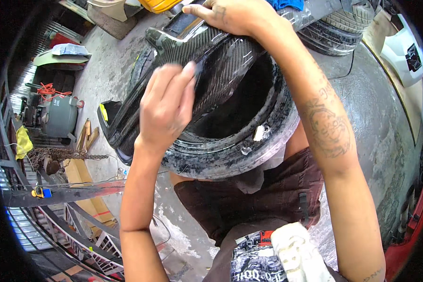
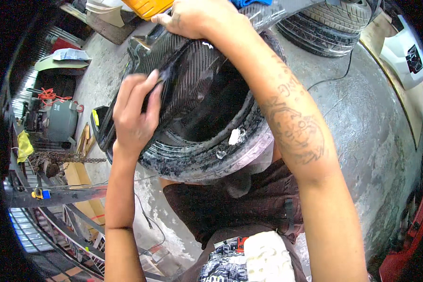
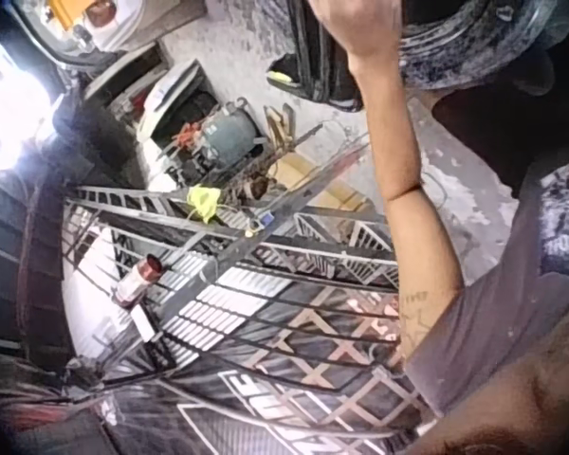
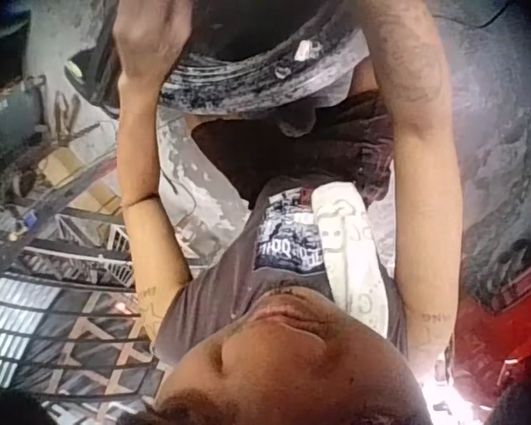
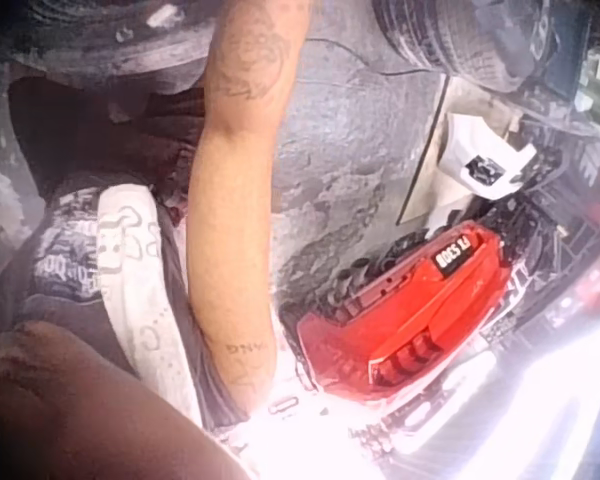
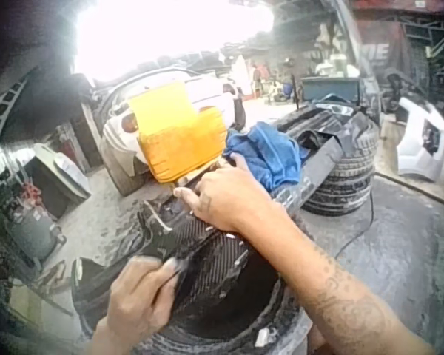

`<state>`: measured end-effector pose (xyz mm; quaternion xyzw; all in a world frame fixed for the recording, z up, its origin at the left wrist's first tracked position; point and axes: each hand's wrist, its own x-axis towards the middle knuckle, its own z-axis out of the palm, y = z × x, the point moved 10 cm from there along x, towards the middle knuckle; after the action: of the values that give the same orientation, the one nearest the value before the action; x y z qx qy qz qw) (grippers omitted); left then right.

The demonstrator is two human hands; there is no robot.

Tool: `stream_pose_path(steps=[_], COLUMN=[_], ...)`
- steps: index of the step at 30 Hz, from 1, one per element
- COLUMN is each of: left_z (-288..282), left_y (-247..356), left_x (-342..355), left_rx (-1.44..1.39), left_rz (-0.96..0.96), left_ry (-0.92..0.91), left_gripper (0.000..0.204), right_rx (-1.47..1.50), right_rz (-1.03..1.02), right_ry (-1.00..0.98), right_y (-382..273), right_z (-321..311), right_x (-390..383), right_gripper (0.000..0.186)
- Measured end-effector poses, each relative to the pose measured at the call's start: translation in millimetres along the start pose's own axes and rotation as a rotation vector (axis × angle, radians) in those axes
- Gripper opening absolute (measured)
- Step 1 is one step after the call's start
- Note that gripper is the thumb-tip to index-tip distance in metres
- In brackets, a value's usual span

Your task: The recorder is sanding a carbon fiber automotive part using a sanding block.

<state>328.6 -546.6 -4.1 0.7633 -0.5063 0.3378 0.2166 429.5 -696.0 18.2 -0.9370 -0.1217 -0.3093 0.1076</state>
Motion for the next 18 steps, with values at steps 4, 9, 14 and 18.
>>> stream_pose_path(steps=[4, 9, 14, 18], left_z=[-5.0, -8.0, -24.7, -24.7], left_y=[3.4, 1.7, -8.3, -2.9], left_x=[-1.1, -9.3, -29.4, -23.8], left_rx=[0.013, 0.038, 0.028, 0.023], left_rz=[0.012, 0.014, -0.038, -0.009], left_ry=[-0.029, -0.014, 0.003, 0.014], left_gripper=[0.029, 0.029, 0.029, 0.030], right_rx=[0.014, -0.015, 0.057, -0.096], right_rz=[-0.014, -0.022, -0.062, -0.040], right_ry=[0.014, -0.001, -0.067, -0.144], right_y=[-2.8, 1.0, -9.5, -8.0], right_z=[-2.2, -2.6, -7.9, 7.6], right_x=[0.2, -0.6, 0.0, 1.6], right_gripper=[0.056, 0.055, 0.057, 0.050])
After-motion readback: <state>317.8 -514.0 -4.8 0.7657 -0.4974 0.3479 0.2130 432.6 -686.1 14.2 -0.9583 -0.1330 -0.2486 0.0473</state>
